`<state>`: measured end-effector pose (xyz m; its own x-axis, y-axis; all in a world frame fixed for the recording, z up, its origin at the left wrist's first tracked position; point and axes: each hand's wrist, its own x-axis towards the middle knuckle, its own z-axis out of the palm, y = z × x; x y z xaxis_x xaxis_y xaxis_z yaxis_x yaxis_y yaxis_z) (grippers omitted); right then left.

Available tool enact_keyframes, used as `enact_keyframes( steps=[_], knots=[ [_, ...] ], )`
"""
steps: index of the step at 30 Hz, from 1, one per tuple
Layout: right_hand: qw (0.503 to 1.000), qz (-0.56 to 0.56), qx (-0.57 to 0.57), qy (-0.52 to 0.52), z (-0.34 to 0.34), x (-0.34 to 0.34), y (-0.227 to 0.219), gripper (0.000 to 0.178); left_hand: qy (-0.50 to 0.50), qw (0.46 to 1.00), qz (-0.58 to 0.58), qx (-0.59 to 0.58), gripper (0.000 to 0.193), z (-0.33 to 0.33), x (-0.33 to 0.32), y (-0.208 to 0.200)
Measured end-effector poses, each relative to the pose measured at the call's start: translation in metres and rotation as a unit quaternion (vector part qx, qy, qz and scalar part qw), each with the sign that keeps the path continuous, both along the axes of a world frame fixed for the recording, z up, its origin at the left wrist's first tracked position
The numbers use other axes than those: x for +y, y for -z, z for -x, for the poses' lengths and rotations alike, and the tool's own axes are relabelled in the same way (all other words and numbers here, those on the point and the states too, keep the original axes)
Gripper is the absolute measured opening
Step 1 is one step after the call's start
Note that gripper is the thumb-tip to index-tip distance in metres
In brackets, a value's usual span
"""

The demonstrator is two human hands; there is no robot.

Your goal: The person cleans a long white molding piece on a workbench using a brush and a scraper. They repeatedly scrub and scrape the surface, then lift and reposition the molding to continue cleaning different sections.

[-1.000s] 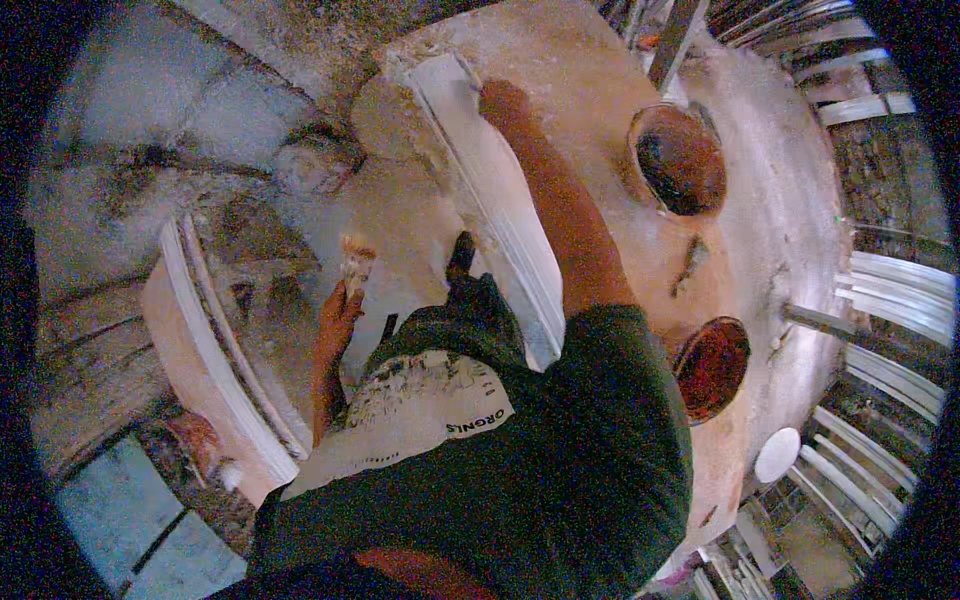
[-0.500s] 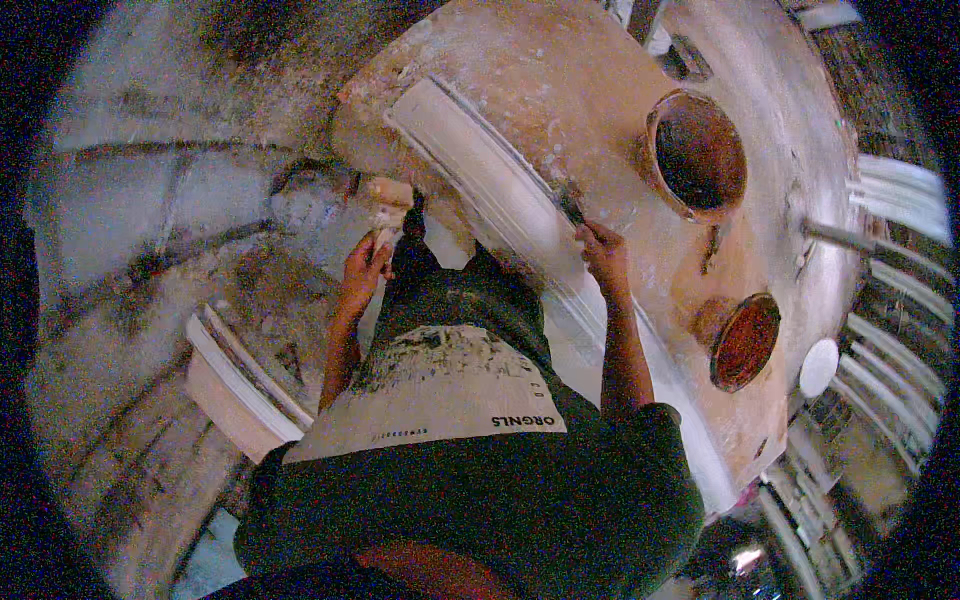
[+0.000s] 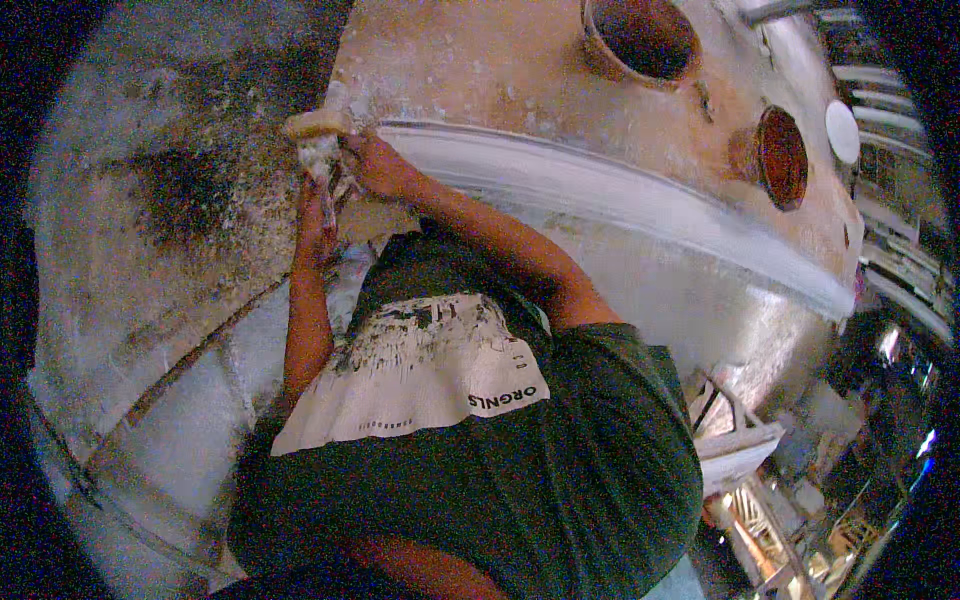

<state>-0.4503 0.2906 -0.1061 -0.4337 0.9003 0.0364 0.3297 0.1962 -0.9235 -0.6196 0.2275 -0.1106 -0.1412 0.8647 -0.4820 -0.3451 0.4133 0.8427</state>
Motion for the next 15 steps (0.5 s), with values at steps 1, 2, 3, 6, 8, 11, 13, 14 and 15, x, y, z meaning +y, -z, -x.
enact_keyframes(
  steps=[1, 2, 3, 6, 8, 11, 13, 14, 15],
  knots=[
    [0.999, -0.028, 0.013, 0.017, 0.009, -0.015, 0.012, 0.041, 0.024, 0.999, 0.010, -0.038, 0.050, 0.005, 0.004, 0.001],
    [0.998, -0.057, 0.026, 0.033, 0.018, -0.028, 0.024, 0.043, 0.045, 0.996, 0.021, -0.075, 0.051, 0.008, 0.009, 0.003],
    [0.993, -0.102, 0.006, 0.057, 0.023, -0.036, 0.018, 0.043, 0.059, 0.992, 0.028, -0.111, 0.052, 0.012, 0.017, 0.005],
    [0.985, -0.072, 0.012, 0.154, 0.012, -0.051, -0.010, 0.044, 0.115, 0.993, 0.008, -0.010, 0.048, -0.010, 0.027, 0.000],
    [0.949, 0.173, 0.113, 0.238, 0.004, -0.053, -0.018, 0.044, 0.228, 0.963, -0.060, 0.128, 0.047, -0.021, 0.030, -0.006],
    [0.915, 0.289, 0.098, 0.266, -0.020, -0.048, -0.012, 0.044, 0.308, 0.930, -0.120, 0.162, 0.049, -0.040, 0.013, 0.009],
    [0.894, 0.332, 0.147, 0.263, -0.033, -0.047, 0.000, 0.047, 0.328, 0.908, -0.174, 0.192, 0.051, -0.047, 0.013, 0.024],
    [0.882, 0.355, 0.168, 0.262, -0.037, -0.046, 0.007, 0.049, 0.336, 0.897, -0.199, 0.207, 0.051, -0.049, 0.014, 0.031],
    [0.874, 0.367, 0.188, 0.257, -0.037, -0.046, 0.001, 0.050, 0.318, 0.924, -0.153, 0.145, 0.052, -0.052, 0.013, 0.034]
  ],
)
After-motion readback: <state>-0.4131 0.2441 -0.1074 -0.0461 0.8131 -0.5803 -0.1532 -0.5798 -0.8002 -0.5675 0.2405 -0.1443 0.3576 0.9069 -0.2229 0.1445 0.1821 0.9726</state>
